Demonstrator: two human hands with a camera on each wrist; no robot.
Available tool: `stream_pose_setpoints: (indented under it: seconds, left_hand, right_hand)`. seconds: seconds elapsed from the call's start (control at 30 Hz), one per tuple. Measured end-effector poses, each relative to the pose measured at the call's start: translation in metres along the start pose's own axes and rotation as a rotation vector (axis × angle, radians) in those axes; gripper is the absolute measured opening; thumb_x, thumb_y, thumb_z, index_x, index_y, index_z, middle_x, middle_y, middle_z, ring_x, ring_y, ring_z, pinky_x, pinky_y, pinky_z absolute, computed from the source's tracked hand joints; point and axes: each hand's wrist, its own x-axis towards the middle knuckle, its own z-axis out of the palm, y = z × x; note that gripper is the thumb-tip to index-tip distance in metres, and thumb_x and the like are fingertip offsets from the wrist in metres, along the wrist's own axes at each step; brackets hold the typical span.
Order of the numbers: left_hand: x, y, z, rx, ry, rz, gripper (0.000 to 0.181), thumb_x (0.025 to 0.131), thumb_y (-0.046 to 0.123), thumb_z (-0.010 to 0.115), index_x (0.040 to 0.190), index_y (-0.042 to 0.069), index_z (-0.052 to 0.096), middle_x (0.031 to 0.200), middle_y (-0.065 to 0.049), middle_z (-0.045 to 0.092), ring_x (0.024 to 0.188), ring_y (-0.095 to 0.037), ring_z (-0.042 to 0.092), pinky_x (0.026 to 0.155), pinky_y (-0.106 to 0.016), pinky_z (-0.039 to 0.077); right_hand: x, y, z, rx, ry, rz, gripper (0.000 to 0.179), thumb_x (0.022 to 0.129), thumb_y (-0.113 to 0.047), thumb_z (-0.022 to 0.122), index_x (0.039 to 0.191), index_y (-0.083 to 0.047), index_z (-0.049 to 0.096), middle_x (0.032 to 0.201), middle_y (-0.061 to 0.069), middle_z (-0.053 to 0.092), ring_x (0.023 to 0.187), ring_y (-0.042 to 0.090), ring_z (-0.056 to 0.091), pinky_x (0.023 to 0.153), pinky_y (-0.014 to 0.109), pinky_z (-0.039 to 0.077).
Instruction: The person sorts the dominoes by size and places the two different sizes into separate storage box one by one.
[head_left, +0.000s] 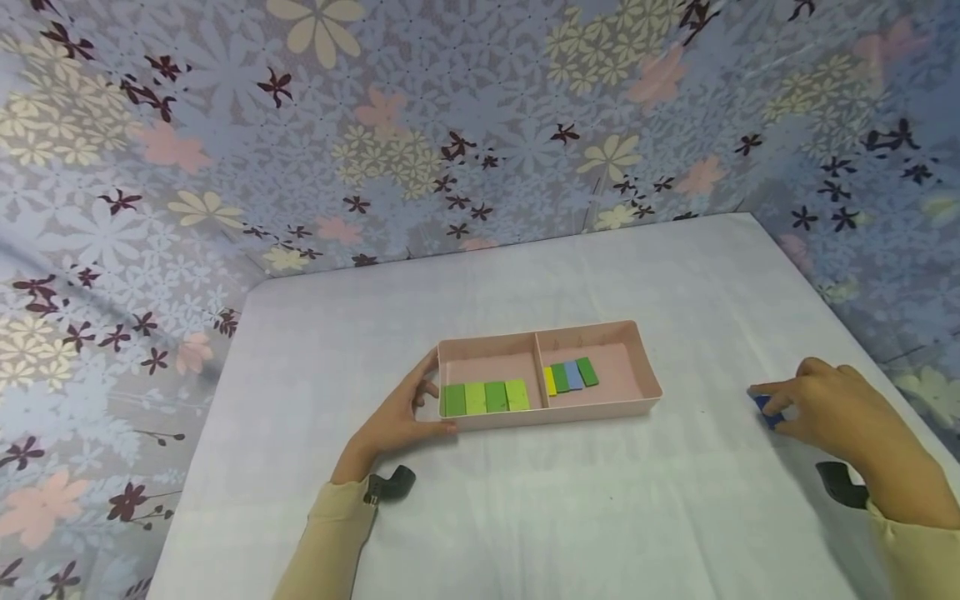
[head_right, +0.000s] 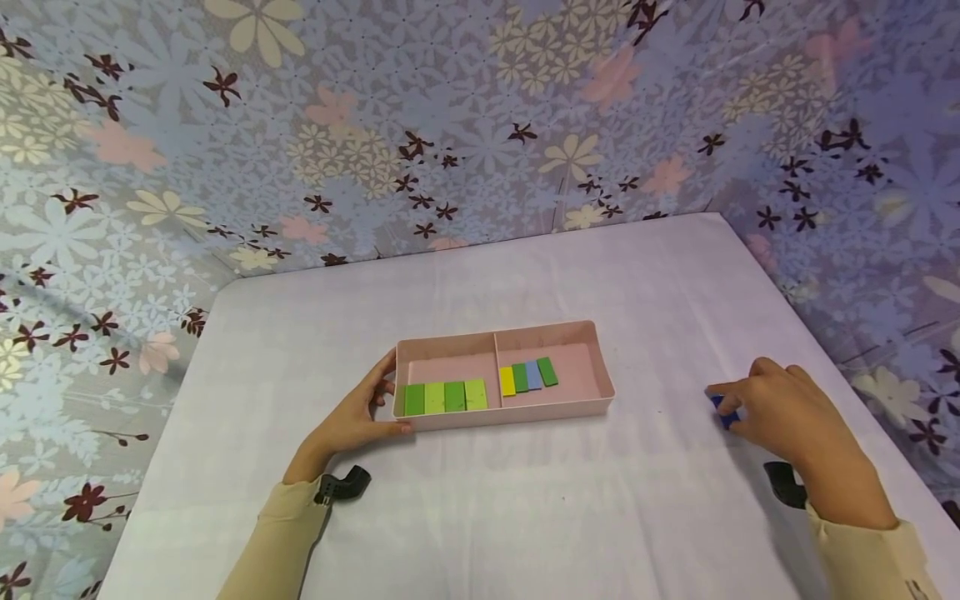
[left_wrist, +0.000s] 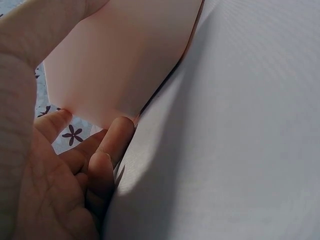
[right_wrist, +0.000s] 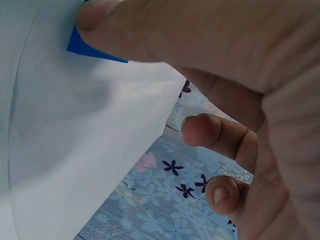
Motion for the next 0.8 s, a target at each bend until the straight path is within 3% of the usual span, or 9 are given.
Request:
stream_pose_setpoints:
  seconds: [0.27, 0.43, 0.5, 0.67, 0.8]
  left_hand:
    - [0.000, 0.002, -0.001, -0.002, -0.008, -0.003, 0.115, 0.068, 0.039, 0.085, 0.154, 0.031, 0.009, 0.154, 0.006, 0.027, 0.104, -0.013, 0.050, 0.083, -0.028, 0.038]
    - [-0.001, 0.002, -0.001, -0.011, -0.004, -0.004, 0.114, 0.068, 0.038, 0.085, 0.153, 0.036, 0.009, 0.152, 0.007, 0.028, 0.103, -0.015, 0.049, 0.080, -0.028, 0.037]
    - [-0.001, 0.002, -0.001, -0.011, -0.006, -0.009, 0.114, 0.068, 0.038, 0.086, 0.152, 0.038, 0.008, 0.152, 0.008, 0.029, 0.103, -0.015, 0.049, 0.080, -0.029, 0.037]
    - [-0.001, 0.002, -0.001, -0.002, -0.012, -0.019, 0.114, 0.069, 0.040, 0.085, 0.152, 0.039, 0.007, 0.153, 0.008, 0.027, 0.104, -0.015, 0.049, 0.082, -0.029, 0.037]
    - [-0.001, 0.002, 0.000, -0.009, -0.007, -0.013, 0.114, 0.068, 0.039, 0.085, 0.152, 0.039, 0.008, 0.153, 0.007, 0.027, 0.105, -0.014, 0.049, 0.082, -0.029, 0.037]
  right_hand:
    - [-0.002, 0.003, 0.004, -0.008, 0.017, -0.052, 0.024, 0.056, -0.021, 0.088, 0.077, -0.018, 0.079, 0.109, 0.007, 0.070, 0.063, 0.011, 0.039, 0.052, 0.025, 0.032]
    - [-0.001, 0.003, 0.006, 0.010, 0.028, -0.049, 0.022, 0.058, -0.022, 0.088, 0.077, -0.014, 0.079, 0.103, 0.005, 0.072, 0.061, 0.010, 0.039, 0.052, 0.026, 0.033]
    - [0.000, 0.003, 0.006, 0.011, 0.048, -0.054, 0.023, 0.058, -0.023, 0.088, 0.077, -0.013, 0.079, 0.092, 0.003, 0.073, 0.060, 0.010, 0.040, 0.052, 0.027, 0.034]
    - [0.007, 0.000, 0.002, 0.006, 0.190, -0.150, 0.024, 0.054, -0.025, 0.090, 0.072, -0.014, 0.078, 0.068, -0.004, 0.064, 0.057, 0.008, 0.035, 0.048, 0.026, 0.033]
    - [0.017, -0.009, -0.008, -0.010, 0.318, -0.255, 0.024, 0.053, -0.028, 0.089, 0.073, -0.017, 0.079, 0.080, -0.003, 0.071, 0.056, 0.005, 0.028, 0.047, 0.022, 0.027]
